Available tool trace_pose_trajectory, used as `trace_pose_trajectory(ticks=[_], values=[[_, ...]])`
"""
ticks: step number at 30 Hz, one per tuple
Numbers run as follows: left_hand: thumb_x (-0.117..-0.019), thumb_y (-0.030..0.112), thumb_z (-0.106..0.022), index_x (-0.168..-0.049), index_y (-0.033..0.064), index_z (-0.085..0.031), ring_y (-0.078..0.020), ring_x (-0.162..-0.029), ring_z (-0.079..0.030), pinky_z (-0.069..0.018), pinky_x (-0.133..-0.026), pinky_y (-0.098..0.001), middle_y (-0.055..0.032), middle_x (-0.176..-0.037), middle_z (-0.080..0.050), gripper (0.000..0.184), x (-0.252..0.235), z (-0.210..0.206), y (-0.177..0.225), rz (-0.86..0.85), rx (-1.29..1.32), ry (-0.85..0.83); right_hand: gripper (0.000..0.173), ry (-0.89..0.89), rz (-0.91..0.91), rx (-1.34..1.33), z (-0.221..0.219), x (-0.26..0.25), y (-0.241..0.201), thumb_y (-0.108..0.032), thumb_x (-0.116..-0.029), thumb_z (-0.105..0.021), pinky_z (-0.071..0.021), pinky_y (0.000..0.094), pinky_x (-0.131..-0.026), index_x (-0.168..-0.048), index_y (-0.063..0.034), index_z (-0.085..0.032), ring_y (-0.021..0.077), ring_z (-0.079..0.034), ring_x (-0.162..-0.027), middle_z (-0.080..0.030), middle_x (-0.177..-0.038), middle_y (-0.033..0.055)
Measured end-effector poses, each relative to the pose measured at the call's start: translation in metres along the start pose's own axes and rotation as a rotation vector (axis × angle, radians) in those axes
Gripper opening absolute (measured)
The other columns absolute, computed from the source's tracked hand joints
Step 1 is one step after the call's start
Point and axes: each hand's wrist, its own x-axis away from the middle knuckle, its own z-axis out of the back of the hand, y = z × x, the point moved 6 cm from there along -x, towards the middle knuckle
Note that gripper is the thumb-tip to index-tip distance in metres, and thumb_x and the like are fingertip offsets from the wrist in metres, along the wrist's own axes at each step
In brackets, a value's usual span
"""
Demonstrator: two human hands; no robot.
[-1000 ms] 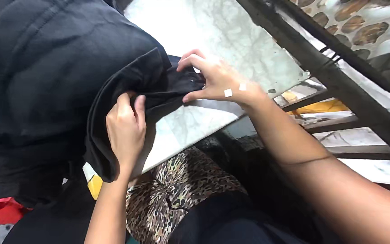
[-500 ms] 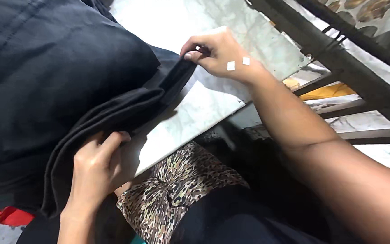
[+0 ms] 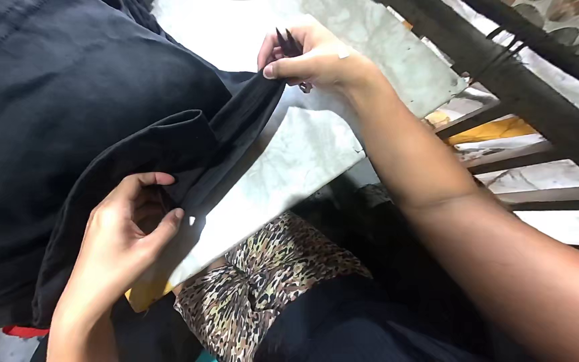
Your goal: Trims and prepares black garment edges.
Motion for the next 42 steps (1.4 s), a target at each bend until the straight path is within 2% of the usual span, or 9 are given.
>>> trace_pose_trajectory(ticks=[9, 17, 20, 25, 27, 30, 32, 37, 42], values=[[-0.0827, 0.037, -0.072, -0.129, 0.0042, -0.063, -0.0214, -0.093, -0.068, -0.0554, -0.081, -0.0449, -0.012, -0.111, -0.069, 0.057, -0.003, -0.016, -0.005, -0.014, -0.283, -0.032, 0.01, -0.088, 0.053, 0.204, -0.013, 0.004, 0.01, -0.004, -0.087, -0.068, -0.0466, 0.0114, -0.065, -0.092, -0.0099, -0.062, -0.0078, -0.055, -0.071, -0.059, -0.081, -0.0109], [-0.0856, 0.042, -0.068, -0.131, 0.0047, -0.062, -0.0205, -0.096, -0.068, -0.0558, -0.083, -0.0429, -0.0125, -0.114, -0.07, 0.059, -0.004, -0.017, -0.007, -0.016, -0.281, -0.052, 0.008, -0.08, 0.061, 0.302, -0.016, 0.001, 0.01, -0.006, -0.0878, -0.068, -0.0447, 0.0119, -0.065, -0.093, -0.0074, -0.062, -0.0059, -0.053, -0.071, -0.059, -0.083, -0.0063], [-0.0873, 0.042, -0.066, -0.129, 0.0074, -0.064, -0.0184, -0.093, -0.068, -0.0562, -0.082, -0.0408, -0.0093, -0.109, -0.07, 0.054, -0.005, -0.017, -0.007, -0.033, -0.285, -0.072, 0.023, -0.087, -0.382, 0.358, -0.024, 0.01, -0.019, 0.003, -0.0864, -0.075, -0.0489, 0.0231, -0.081, -0.105, -0.003, -0.063, 0.0049, -0.058, -0.085, -0.062, -0.095, 0.0025], [-0.0876, 0.018, -0.049, -0.102, 0.0074, -0.074, -0.0226, -0.078, -0.064, -0.0501, -0.068, -0.0434, -0.0091, -0.087, -0.069, 0.031, 0.001, -0.023, 0.007, -0.162, -0.409, -0.048, 0.051, -0.408, -0.012, 0.326, -0.004, 0.02, 0.015, -0.012, -0.0767, -0.073, -0.048, 0.0187, -0.065, -0.124, -0.0112, -0.055, 0.0012, -0.059, -0.087, -0.065, -0.111, -0.0019], [-0.0897, 0.014, -0.047, -0.101, 0.0017, -0.074, -0.0269, -0.064, -0.065, -0.0528, -0.056, -0.0429, -0.0136, -0.076, -0.068, 0.032, 0.01, -0.03, 0.019, -0.199, -0.516, -0.032, 0.042, -0.403, -0.022, 0.391, -0.007, 0.021, 0.013, -0.003, -0.0785, -0.07, -0.0465, 0.0196, -0.062, -0.118, -0.0088, -0.057, 0.0018, -0.056, -0.08, -0.062, -0.11, 0.0004], [-0.1009, 0.026, -0.057, -0.109, -0.0015, -0.071, -0.0311, -0.081, -0.074, -0.058, -0.071, -0.0421, -0.0189, -0.088, -0.074, 0.032, 0.026, -0.032, 0.034, -0.255, -0.709, 0.016, 0.017, -0.317, -0.001, 0.457, -0.011, 0.015, 0.013, 0.001, -0.0845, -0.067, -0.0433, 0.0238, -0.062, -0.101, -0.0017, -0.067, 0.0062, -0.053, -0.073, -0.063, -0.099, 0.0066], [-0.0995, 0.022, -0.062, -0.097, -0.0014, -0.07, -0.0349, -0.068, -0.071, -0.054, -0.056, -0.0444, -0.0206, -0.079, -0.07, 0.025, 0.031, -0.018, 0.038, -0.34, -0.835, 0.124, 0.008, -0.203, 0.024, 0.371, -0.004, 0.011, 0.007, -0.003, -0.093, -0.063, -0.0457, 0.0168, -0.06, -0.099, -0.0035, -0.068, -0.0021, -0.054, -0.067, -0.066, -0.091, -0.0008], [-0.0926, 0.026, -0.068, -0.101, 0.002, -0.063, 0.0017, -0.082, -0.066, -0.0567, -0.074, -0.0185, 0.0016, -0.096, -0.069, 0.026, 0.011, 0.039, 0.007, -0.149, -0.262, 0.345, 0.01, 0.129, 0.069, -0.033, 0.005, 0.001, -0.005, -0.003, -0.0997, -0.057, -0.0407, 0.0112, -0.048, -0.102, -0.0103, -0.064, -0.0078, -0.049, -0.054, -0.062, -0.072, -0.0154], [-0.0964, 0.023, -0.063, -0.124, -0.0004, -0.055, 0.0, -0.082, -0.067, -0.0582, -0.07, -0.0188, -0.0018, -0.105, -0.067, 0.037, 0.0, 0.036, 0.018, -0.019, -0.285, 0.397, 0.009, 0.303, -0.065, -0.108, -0.003, -0.004, -0.001, -0.003, -0.1032, -0.054, -0.0371, 0.012, -0.046, -0.098, -0.0089, -0.058, -0.0052, -0.046, -0.05, -0.059, -0.067, -0.0102]])
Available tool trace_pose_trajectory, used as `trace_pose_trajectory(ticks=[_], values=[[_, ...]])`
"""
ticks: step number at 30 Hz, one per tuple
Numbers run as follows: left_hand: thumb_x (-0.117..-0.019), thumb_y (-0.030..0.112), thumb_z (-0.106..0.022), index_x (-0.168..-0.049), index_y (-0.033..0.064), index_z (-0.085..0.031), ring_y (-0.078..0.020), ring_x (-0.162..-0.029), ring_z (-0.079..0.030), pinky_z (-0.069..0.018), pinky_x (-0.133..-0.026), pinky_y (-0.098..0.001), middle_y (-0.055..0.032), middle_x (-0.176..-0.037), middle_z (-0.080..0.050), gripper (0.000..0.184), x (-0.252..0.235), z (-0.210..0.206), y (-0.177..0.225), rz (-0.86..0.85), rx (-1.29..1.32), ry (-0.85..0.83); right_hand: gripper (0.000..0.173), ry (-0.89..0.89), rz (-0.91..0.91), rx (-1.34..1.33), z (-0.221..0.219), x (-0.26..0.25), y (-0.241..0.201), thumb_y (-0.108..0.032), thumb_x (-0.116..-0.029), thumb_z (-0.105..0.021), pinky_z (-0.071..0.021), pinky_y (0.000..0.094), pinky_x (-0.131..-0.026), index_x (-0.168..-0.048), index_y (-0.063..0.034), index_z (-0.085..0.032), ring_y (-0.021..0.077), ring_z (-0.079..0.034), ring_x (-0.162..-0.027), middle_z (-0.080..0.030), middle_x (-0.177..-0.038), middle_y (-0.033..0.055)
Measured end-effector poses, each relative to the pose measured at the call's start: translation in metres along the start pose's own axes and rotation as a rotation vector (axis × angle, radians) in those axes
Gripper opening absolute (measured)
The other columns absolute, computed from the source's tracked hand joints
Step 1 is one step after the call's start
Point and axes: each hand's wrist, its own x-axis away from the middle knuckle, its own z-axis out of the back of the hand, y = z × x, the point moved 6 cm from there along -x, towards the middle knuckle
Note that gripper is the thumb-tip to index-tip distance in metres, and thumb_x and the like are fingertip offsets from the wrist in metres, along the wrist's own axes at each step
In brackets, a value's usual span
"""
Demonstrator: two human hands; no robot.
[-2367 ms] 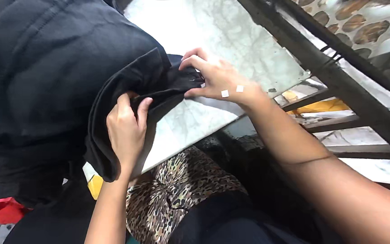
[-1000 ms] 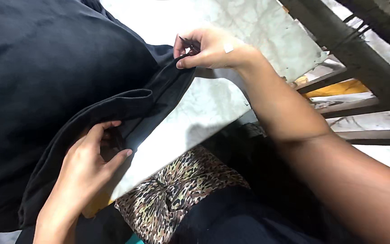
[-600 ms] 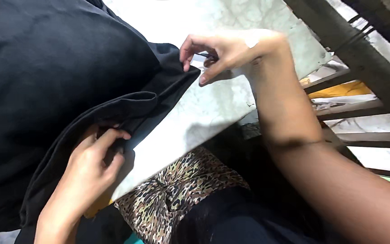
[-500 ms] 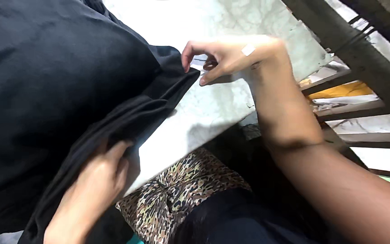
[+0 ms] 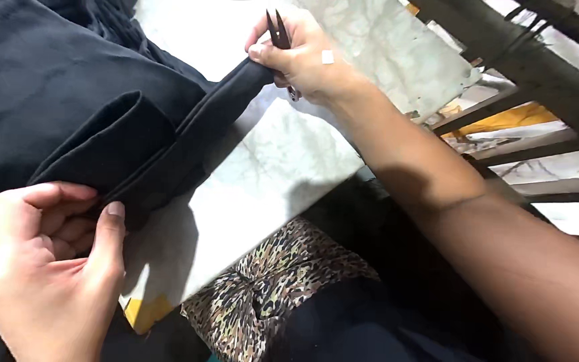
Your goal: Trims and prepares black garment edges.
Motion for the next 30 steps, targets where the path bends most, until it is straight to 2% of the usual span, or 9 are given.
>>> trace_pose_trajectory(ticks=[3, 5, 8, 15, 18, 20, 23, 27, 30], values=[[-0.1052, 0.023, -0.056, -0.116, -0.0061, -0.063, -0.0297, -0.078, -0.068, -0.0514, -0.066, -0.0446, -0.0244, -0.097, -0.068, 0.032, 0.012, -0.004, 0.022, -0.128, -0.454, 0.168, 0.008, 0.06, -0.07, -0.06, 0.0, -0.001, 0.002, -0.003, -0.1034, -0.055, -0.0339, 0.0128, -0.043, -0.099, -0.0064, -0.06, -0.0028, -0.041, -0.045, -0.056, -0.064, -0.0072], [-0.1054, 0.024, -0.053, -0.114, -0.0014, -0.066, -0.0399, -0.09, -0.067, -0.049, -0.073, -0.0528, -0.0259, -0.104, -0.067, 0.03, 0.019, -0.009, 0.029, -0.21, -0.685, 0.322, 0.007, 0.08, -0.108, -0.103, 0.002, -0.001, 0.004, -0.003, -0.1033, -0.055, -0.0331, 0.0127, -0.041, -0.1, -0.0054, -0.061, -0.002, -0.039, -0.044, -0.055, -0.065, -0.0058], [-0.1044, 0.015, -0.05, -0.125, 0.0018, -0.062, -0.0429, -0.112, -0.058, -0.0431, -0.093, -0.0542, -0.0246, -0.123, -0.061, 0.027, 0.021, -0.024, 0.036, -0.314, -0.759, 0.37, 0.007, 0.089, -0.133, -0.115, 0.003, 0.0, 0.002, -0.003, -0.1037, -0.055, -0.0324, 0.0126, -0.041, -0.1, -0.0054, -0.061, -0.0019, -0.038, -0.044, -0.055, -0.067, -0.005], [-0.0997, 0.002, -0.057, -0.104, 0.0, -0.064, -0.0288, -0.098, -0.055, -0.0373, -0.088, -0.039, -0.0167, -0.108, -0.061, 0.009, 0.001, -0.095, 0.111, -1.006, -0.513, 0.389, 0.006, 0.126, -0.052, -0.07, 0.005, 0.001, -0.004, -0.002, -0.1017, -0.056, -0.0343, 0.0127, -0.043, -0.098, -0.0059, -0.059, -0.0034, -0.041, -0.046, -0.056, -0.066, -0.007], [-0.1003, 0.003, -0.055, -0.11, 0.0019, -0.068, -0.0289, -0.108, -0.057, -0.0364, -0.093, -0.042, -0.0143, -0.118, -0.065, 0.016, -0.029, -0.113, 0.128, -0.926, -0.595, 0.29, 0.003, 0.162, 0.15, 0.074, 0.007, 0.0, -0.009, 0.001, -0.0985, -0.057, -0.0406, 0.0142, -0.053, -0.099, -0.0002, -0.06, -0.0035, -0.046, -0.054, -0.056, -0.069, -0.0052], [-0.1001, 0.009, -0.056, -0.108, 0.0029, -0.072, -0.0355, -0.112, -0.059, -0.0396, -0.091, -0.0483, -0.0165, -0.117, -0.068, 0.018, -0.056, -0.115, 0.142, -0.747, -0.405, 0.176, 0.009, 0.196, 0.287, 0.211, 0.009, 0.002, -0.012, -0.002, -0.0984, -0.057, -0.0439, 0.0199, -0.059, -0.101, 0.0041, -0.063, 0.0008, -0.046, -0.057, -0.054, -0.069, -0.002], [-0.1001, 0.017, -0.063, -0.107, 0.0048, -0.076, -0.0355, -0.112, -0.056, -0.0407, -0.09, -0.0465, -0.0181, -0.118, -0.066, 0.019, -0.081, -0.123, 0.157, -0.566, -0.029, 0.073, 0.009, 0.22, 0.301, 0.287, 0.009, 0.005, -0.016, -0.003, -0.0975, -0.058, -0.0441, 0.022, -0.059, -0.103, 0.0018, -0.064, 0.0031, -0.05, -0.061, -0.057, -0.071, 0.0001], [-0.0984, 0.02, -0.065, -0.108, 0.0062, -0.077, -0.0371, -0.116, -0.054, -0.0392, -0.094, -0.0473, -0.0206, -0.122, -0.064, 0.02, -0.091, -0.143, 0.164, -0.638, 0.065, 0.015, 0.008, 0.25, 0.404, 0.31, 0.009, 0.002, -0.016, 0.004, -0.0895, -0.063, -0.0471, 0.0237, -0.063, -0.096, 0.0044, -0.067, 0.0072, -0.058, -0.068, -0.063, -0.076, 0.0068], [-0.0966, 0.016, -0.068, -0.098, 0.0062, -0.076, -0.0355, -0.114, -0.054, -0.0377, -0.091, -0.0458, -0.0195, -0.117, -0.065, 0.013, -0.088, -0.149, 0.163, -0.693, 0.061, 0.073, 0.005, 0.247, 0.409, 0.318, 0.009, 0.004, -0.015, 0.004, -0.0898, -0.062, -0.0455, 0.0226, -0.061, -0.094, 0.0043, -0.066, 0.0069, -0.055, -0.066, -0.061, -0.075, 0.007]])
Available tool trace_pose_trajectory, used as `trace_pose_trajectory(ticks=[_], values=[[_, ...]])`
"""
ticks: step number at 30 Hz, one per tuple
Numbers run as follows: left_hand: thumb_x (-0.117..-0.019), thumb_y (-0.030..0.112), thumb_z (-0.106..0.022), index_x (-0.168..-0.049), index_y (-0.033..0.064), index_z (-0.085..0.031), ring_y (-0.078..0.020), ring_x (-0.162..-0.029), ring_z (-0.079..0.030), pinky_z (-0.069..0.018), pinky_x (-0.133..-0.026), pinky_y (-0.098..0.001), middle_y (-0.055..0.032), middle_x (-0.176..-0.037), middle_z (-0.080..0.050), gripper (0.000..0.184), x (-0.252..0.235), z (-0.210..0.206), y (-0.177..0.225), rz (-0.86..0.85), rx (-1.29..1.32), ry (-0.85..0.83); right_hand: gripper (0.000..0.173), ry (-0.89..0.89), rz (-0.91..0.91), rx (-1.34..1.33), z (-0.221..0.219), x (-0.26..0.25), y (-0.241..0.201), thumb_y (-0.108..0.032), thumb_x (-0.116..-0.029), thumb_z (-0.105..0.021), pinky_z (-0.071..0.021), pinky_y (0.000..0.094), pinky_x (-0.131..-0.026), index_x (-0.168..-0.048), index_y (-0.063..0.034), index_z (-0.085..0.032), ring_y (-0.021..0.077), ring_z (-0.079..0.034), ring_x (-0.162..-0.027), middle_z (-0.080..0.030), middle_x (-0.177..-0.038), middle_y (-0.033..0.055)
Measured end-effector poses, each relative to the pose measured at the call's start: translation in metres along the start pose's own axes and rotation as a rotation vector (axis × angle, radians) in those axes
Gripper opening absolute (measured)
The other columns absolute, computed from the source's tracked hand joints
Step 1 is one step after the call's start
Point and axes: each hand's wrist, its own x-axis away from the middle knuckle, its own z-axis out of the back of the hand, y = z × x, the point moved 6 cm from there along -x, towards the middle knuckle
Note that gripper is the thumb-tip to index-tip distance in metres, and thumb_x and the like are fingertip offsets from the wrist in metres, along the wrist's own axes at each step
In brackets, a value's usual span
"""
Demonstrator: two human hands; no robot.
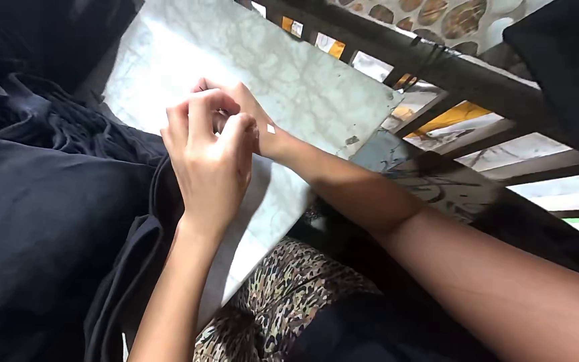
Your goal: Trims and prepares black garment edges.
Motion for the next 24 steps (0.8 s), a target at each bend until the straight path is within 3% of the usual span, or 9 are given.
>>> trace_pose_trajectory(ticks=[2, 5, 8, 11, 14, 16, 18, 21, 24], values=[[-0.0952, 0.011, -0.068, -0.092, 0.0045, -0.074, -0.0349, -0.114, -0.055, -0.0376, -0.091, -0.0458, -0.0178, -0.115, -0.067, 0.01, 0.002, -0.003, 0.0, -0.012, 0.029, 0.017, 0.008, -0.016, -0.046, 0.013, 0.0, 0.001, 0.0, 0.002, -0.0929, -0.061, -0.0465, 0.0239, -0.061, -0.097, 0.003, -0.067, 0.007, -0.056, -0.066, -0.063, -0.077, 0.0063], [-0.0985, 0.012, -0.063, -0.096, 0.0014, -0.07, -0.0344, -0.121, -0.055, -0.0403, -0.098, -0.0459, -0.0186, -0.12, -0.065, 0.013, 0.006, -0.007, -0.004, 0.051, 0.142, -0.051, 0.007, -0.024, -0.088, 0.019, -0.002, 0.0, 0.0, 0.001, -0.0933, -0.06, -0.0467, 0.0242, -0.062, -0.098, 0.0008, -0.066, 0.0059, -0.056, -0.065, -0.063, -0.075, 0.0039], [-0.1016, 0.01, -0.056, -0.097, -0.0022, -0.063, -0.0278, -0.118, -0.055, -0.043, -0.099, -0.0382, -0.0198, -0.12, -0.059, 0.015, 0.022, -0.002, -0.002, 0.064, 0.26, -0.018, 0.008, -0.064, -0.146, -0.022, -0.002, 0.0, 0.001, -0.003, -0.0982, -0.058, -0.045, 0.0205, -0.062, -0.103, 0.0004, -0.065, 0.0022, -0.051, -0.063, -0.059, -0.075, 0.0004], [-0.1048, 0.013, -0.052, -0.094, -0.0014, -0.057, -0.0219, -0.127, -0.053, -0.0414, -0.111, -0.0334, -0.0181, -0.119, -0.056, 0.019, 0.068, 0.004, -0.008, 0.088, 0.364, 0.137, 0.009, -0.071, -0.117, -0.083, -0.002, 0.001, 0.004, -0.006, -0.1007, -0.056, -0.0401, 0.0182, -0.057, -0.103, 0.0002, -0.063, -0.0009, -0.043, -0.057, -0.052, -0.068, -0.0049], [-0.1049, 0.012, -0.054, -0.097, 0.0054, -0.059, -0.0199, -0.138, -0.049, -0.0389, -0.117, -0.0365, -0.0098, -0.125, -0.061, 0.011, 0.124, 0.027, -0.024, 0.07, 0.226, 0.074, 0.008, -0.064, -0.101, -0.11, -0.002, 0.001, 0.005, -0.005, -0.1005, -0.056, -0.0403, 0.0162, -0.058, -0.103, -0.0002, -0.063, -0.0026, -0.043, -0.057, -0.051, -0.068, -0.0072], [-0.1046, 0.009, -0.054, -0.104, 0.0065, -0.057, -0.0232, -0.137, -0.051, -0.0413, -0.115, -0.0391, -0.0099, -0.126, -0.061, 0.004, 0.141, 0.062, -0.023, -0.046, 0.026, -0.002, 0.007, -0.056, -0.074, -0.115, -0.003, -0.001, 0.004, -0.005, -0.1001, -0.056, -0.0392, 0.0149, -0.056, -0.101, -0.0007, -0.063, -0.0037, -0.042, -0.056, -0.05, -0.067, -0.0082], [-0.1056, 0.011, -0.051, -0.112, 0.0101, -0.052, -0.0205, -0.138, -0.049, -0.0419, -0.114, -0.0378, -0.0067, -0.13, -0.058, 0.006, 0.142, 0.098, -0.022, -0.08, -0.139, -0.079, 0.007, -0.053, -0.054, -0.119, -0.002, -0.003, 0.002, -0.005, -0.1, -0.057, -0.04, 0.014, -0.057, -0.1, -0.0015, -0.062, -0.0048, -0.042, -0.056, -0.051, -0.069, -0.0086], [-0.1057, 0.015, -0.052, -0.116, 0.0081, -0.055, -0.0165, -0.131, -0.057, -0.0479, -0.109, -0.0392, -0.0041, -0.131, -0.063, 0.012, 0.14, 0.146, -0.046, 0.136, -0.162, -0.011, 0.005, -0.045, -0.041, -0.135, 0.0, -0.004, 0.001, -0.004, -0.0996, -0.058, -0.0414, 0.013, -0.058, -0.098, -0.0031, -0.062, -0.0054, -0.044, -0.058, -0.051, -0.069, -0.0097], [-0.1044, 0.011, -0.051, -0.111, -0.0016, -0.059, -0.0167, -0.115, -0.065, -0.0542, -0.1, -0.0387, -0.0063, -0.116, -0.067, 0.016, 0.132, 0.163, -0.071, 0.313, -0.018, 0.137, 0.006, -0.045, -0.084, -0.193, 0.002, -0.002, 0.001, -0.002, -0.099, -0.057, -0.0417, 0.0114, -0.057, -0.096, -0.0041, -0.061, -0.0066, -0.046, -0.058, -0.052, -0.07, -0.0105]])
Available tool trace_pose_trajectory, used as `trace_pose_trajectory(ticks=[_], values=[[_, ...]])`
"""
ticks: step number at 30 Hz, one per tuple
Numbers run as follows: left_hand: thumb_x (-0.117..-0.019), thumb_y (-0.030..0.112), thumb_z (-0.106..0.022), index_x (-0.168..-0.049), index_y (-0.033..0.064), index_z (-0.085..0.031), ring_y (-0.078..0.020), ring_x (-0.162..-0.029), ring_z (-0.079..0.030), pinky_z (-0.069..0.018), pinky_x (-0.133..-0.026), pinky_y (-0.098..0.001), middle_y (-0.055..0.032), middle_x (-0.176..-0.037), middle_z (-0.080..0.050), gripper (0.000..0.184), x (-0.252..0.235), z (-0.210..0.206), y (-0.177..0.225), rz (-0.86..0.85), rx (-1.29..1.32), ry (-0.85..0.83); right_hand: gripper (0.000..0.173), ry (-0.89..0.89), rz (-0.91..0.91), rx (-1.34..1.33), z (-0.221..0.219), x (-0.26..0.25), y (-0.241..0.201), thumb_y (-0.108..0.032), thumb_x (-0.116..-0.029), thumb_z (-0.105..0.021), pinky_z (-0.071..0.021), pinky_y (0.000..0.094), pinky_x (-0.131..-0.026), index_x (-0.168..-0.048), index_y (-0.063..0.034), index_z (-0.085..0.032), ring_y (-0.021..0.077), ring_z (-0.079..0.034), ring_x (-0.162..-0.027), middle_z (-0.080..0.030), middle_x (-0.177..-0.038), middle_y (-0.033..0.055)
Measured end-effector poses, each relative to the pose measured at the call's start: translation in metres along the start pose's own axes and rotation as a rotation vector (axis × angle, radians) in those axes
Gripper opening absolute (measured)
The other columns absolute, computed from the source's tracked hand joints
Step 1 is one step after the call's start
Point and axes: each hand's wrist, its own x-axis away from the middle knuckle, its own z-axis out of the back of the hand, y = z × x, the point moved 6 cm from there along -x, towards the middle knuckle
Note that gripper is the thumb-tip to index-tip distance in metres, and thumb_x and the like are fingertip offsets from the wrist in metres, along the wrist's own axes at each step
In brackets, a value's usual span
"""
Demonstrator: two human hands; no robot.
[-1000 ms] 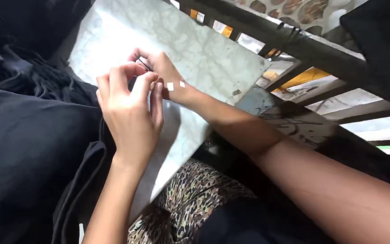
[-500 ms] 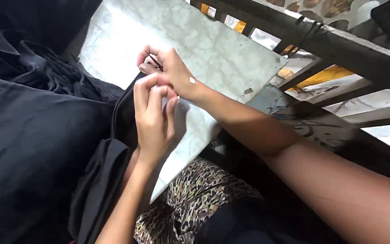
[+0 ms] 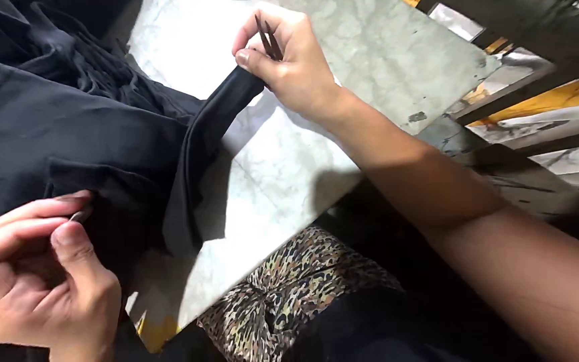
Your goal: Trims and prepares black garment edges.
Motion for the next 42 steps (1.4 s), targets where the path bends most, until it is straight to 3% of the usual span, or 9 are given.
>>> trace_pose_trajectory(ticks=[7, 11, 14, 16, 20, 28, 33, 39, 42], values=[[-0.0893, 0.039, -0.078, -0.13, 0.0223, -0.053, -0.011, -0.134, -0.051, -0.0434, -0.11, -0.0328, 0.0047, -0.142, -0.054, 0.051, 0.021, -0.04, 0.051, -0.132, -0.076, -0.046, 0.008, 0.018, -0.109, -0.114, 0.0, 0.002, 0.0, 0.0, -0.099, -0.057, -0.038, 0.0112, -0.05, -0.095, -0.0057, -0.06, -0.0074, -0.045, -0.052, -0.057, -0.065, -0.0118], [-0.1051, 0.03, -0.056, -0.133, 0.0202, -0.046, -0.0205, -0.139, -0.041, -0.0277, -0.114, -0.038, -0.008, -0.136, -0.047, 0.031, 0.036, -0.079, 0.045, -0.45, -0.42, -0.106, 0.007, 0.018, -0.098, -0.124, -0.001, 0.001, 0.0, 0.001, -0.0984, -0.057, -0.0376, 0.0111, -0.05, -0.096, -0.0057, -0.058, -0.0072, -0.045, -0.052, -0.056, -0.066, -0.0116], [-0.1047, 0.021, -0.055, -0.129, 0.016, -0.048, -0.0259, -0.124, -0.051, -0.0366, -0.104, -0.0388, -0.0113, -0.127, -0.053, 0.026, 0.036, -0.063, 0.042, -0.498, -0.431, -0.124, 0.007, 0.01, -0.1, -0.128, 0.0, 0.001, 0.0, 0.001, -0.0986, -0.057, -0.0384, 0.0116, -0.051, -0.096, -0.0047, -0.059, -0.0071, -0.046, -0.053, -0.057, -0.065, -0.0119], [-0.1013, 0.011, -0.058, -0.115, 0.0074, -0.055, -0.0222, -0.101, -0.063, -0.0493, -0.087, -0.0328, -0.0123, -0.108, -0.063, 0.014, 0.032, -0.041, 0.04, -0.35, -0.309, -0.118, 0.007, 0.004, -0.095, -0.125, -0.001, 0.0, -0.001, 0.001, -0.0988, -0.057, -0.039, 0.0118, -0.051, -0.096, -0.005, -0.06, -0.0072, -0.047, -0.053, -0.057, -0.065, -0.0123], [-0.0984, 0.002, -0.059, -0.125, 0.0022, -0.053, -0.005, -0.103, -0.067, -0.0568, -0.091, -0.0266, 0.0025, -0.113, -0.067, 0.027, 0.011, -0.001, 0.006, 0.124, 0.017, -0.036, 0.009, -0.003, -0.087, -0.135, -0.001, 0.0, -0.002, 0.001, -0.0987, -0.057, -0.0395, 0.0113, -0.051, -0.095, -0.0058, -0.061, -0.0073, -0.046, -0.054, -0.056, -0.066, -0.0129], [-0.1044, 0.009, -0.055, -0.122, -0.0115, -0.053, -0.0228, -0.11, -0.063, -0.0511, -0.095, -0.0361, -0.0234, -0.119, -0.062, 0.028, 0.0, -0.012, -0.003, -0.026, -0.315, 0.007, 0.007, -0.029, -0.354, -0.084, -0.002, 0.005, 0.003, -0.003, -0.1012, -0.058, -0.0377, 0.0102, -0.049, -0.097, -0.0081, -0.061, -0.0063, -0.045, -0.05, -0.056, -0.065, -0.0114], [-0.1008, 0.004, -0.056, -0.124, -0.0058, -0.046, 0.0042, -0.09, -0.061, -0.0535, -0.077, -0.0129, -0.0026, -0.118, -0.056, 0.027, -0.011, -0.012, 0.0, 0.127, -0.058, -0.02, 0.01, -0.113, -0.458, -0.134, -0.003, 0.008, 0.008, -0.003, -0.1029, -0.055, -0.0349, 0.011, -0.045, -0.097, -0.0096, -0.061, -0.0057, -0.042, -0.047, -0.057, -0.064, -0.0113], [-0.0997, 0.003, -0.056, -0.125, -0.0021, -0.048, 0.0082, -0.085, -0.057, -0.0508, -0.074, -0.0096, 0.0003, -0.117, -0.054, 0.027, -0.015, -0.015, 0.005, 0.152, -0.01, -0.086, 0.025, -0.117, -0.009, 0.453, 0.001, 0.008, 0.0, -0.026, -0.1045, -0.055, -0.0471, 0.0213, -0.073, -0.111, -0.0063, -0.068, 0.0014, -0.056, -0.079, -0.064, -0.094, 0.0001], [-0.0999, 0.004, -0.055, -0.125, -0.0011, -0.047, 0.0092, -0.083, -0.058, -0.0515, -0.073, -0.0088, 0.0009, -0.116, -0.054, 0.027, -0.015, -0.014, 0.005, 0.16, -0.022, -0.105, 0.027, 0.142, 0.356, 0.51, -0.01, 0.029, -0.056, -0.018, -0.1036, -0.056, -0.0397, 0.025, -0.063, -0.104, 0.0035, -0.073, 0.0074, -0.049, -0.067, -0.065, -0.081, 0.0101]])
